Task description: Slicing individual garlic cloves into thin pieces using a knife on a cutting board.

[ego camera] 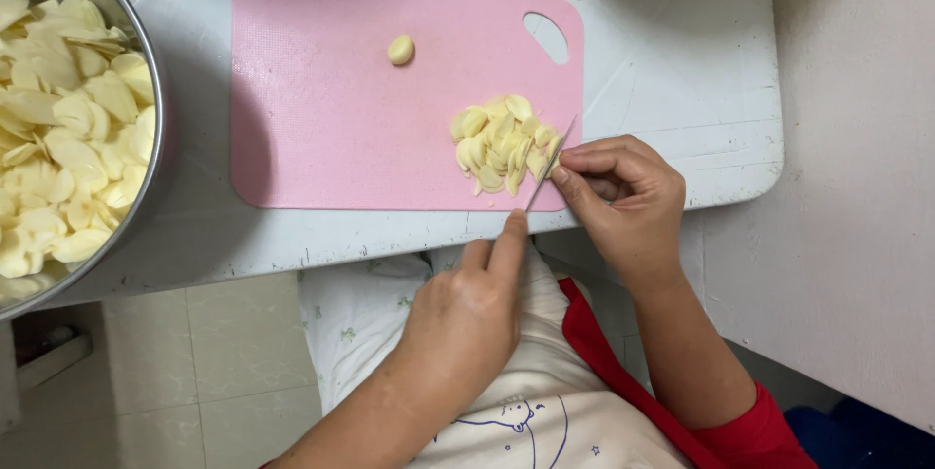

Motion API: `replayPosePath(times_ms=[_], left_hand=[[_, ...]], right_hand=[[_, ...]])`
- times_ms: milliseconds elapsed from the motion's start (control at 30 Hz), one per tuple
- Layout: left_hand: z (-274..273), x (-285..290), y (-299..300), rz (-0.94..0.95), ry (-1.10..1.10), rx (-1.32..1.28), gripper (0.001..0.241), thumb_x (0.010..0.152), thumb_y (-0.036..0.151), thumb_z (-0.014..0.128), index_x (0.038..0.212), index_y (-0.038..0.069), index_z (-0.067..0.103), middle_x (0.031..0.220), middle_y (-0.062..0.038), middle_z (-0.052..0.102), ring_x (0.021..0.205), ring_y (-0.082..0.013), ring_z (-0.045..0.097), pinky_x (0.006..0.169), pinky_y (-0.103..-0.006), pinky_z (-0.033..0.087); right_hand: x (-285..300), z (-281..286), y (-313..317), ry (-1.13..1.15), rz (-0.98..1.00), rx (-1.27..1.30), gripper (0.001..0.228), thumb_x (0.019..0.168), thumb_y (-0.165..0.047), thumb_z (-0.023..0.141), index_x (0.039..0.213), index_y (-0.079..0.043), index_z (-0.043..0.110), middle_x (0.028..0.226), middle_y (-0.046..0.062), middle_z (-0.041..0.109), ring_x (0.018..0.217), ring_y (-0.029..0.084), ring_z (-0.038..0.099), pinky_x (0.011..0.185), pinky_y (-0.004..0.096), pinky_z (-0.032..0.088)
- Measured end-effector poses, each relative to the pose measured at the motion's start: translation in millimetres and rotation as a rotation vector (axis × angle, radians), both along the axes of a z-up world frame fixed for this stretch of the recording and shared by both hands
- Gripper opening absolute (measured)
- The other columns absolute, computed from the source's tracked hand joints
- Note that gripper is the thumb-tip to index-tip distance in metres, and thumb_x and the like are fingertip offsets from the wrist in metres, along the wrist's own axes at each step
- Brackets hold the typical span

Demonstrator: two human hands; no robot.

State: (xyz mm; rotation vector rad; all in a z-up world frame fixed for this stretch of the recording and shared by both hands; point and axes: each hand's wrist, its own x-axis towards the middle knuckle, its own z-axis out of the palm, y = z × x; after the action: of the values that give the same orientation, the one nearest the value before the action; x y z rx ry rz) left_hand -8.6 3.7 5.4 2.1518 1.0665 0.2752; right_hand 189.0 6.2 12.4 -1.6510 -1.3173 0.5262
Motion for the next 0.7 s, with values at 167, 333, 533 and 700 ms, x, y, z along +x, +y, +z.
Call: replayPosePath(times_ms=[167,333,533,700], left_hand=[[11.8,-15.2,3.6,0.046,-0.091,-0.169,0.068,0.090,0.004,0.053,0.157,0.009,0.045,0.107,-0.018,0.068,0.064,-0.0544,0.066,0.053,-0.0651,0.051],[8.3,-17.1,-8.9,0.039,-0.051,-0.066,0.073,0.088,0.008,0.059,0.160,0.012,0.044,0.093,-0.011,0.060,0.048,-0.0483,0.059,0.043,-0.0622,0.048],[5.2,-20.5,-16.4,0.045,-0.072,-0.005,0.077,0.084,0.005,0.060,0.160,0.010,0.045,0.093,-0.011,0.058,0.044,-0.0457,0.056,0.041,-0.0585,0.049],[7.8,-23.9,-18.3,0.044,-0.079,0.010,0.072,0.087,0.004,0.058,0.158,0.008,0.046,0.089,-0.010,0.056,0.043,-0.0422,0.055,0.036,-0.0560,0.045]], right_hand=[[-0.5,-1.0,-0.9,0.014,-0.009,-0.014,0.011,0.094,0.005,0.083,0.101,0.001,0.076,0.104,0.015,0.073,0.094,0.018,0.074,0.074,0.020,0.063],[-0.2,-1.2,-0.8,0.036,-0.016,-0.020,0.012,0.093,0.004,0.085,0.101,-0.001,0.077,0.103,0.013,0.073,0.093,0.015,0.073,0.074,0.017,0.061],[-0.5,-0.2,-0.6,0.006,-0.003,-0.005,0.014,0.092,0.004,0.087,0.102,0.000,0.077,0.102,0.013,0.074,0.091,0.015,0.074,0.074,0.018,0.062],[-0.2,-1.1,-0.9,-0.008,-0.007,0.002,0.013,0.092,0.003,0.087,0.100,0.000,0.077,0.101,0.013,0.074,0.093,0.016,0.073,0.076,0.019,0.062]])
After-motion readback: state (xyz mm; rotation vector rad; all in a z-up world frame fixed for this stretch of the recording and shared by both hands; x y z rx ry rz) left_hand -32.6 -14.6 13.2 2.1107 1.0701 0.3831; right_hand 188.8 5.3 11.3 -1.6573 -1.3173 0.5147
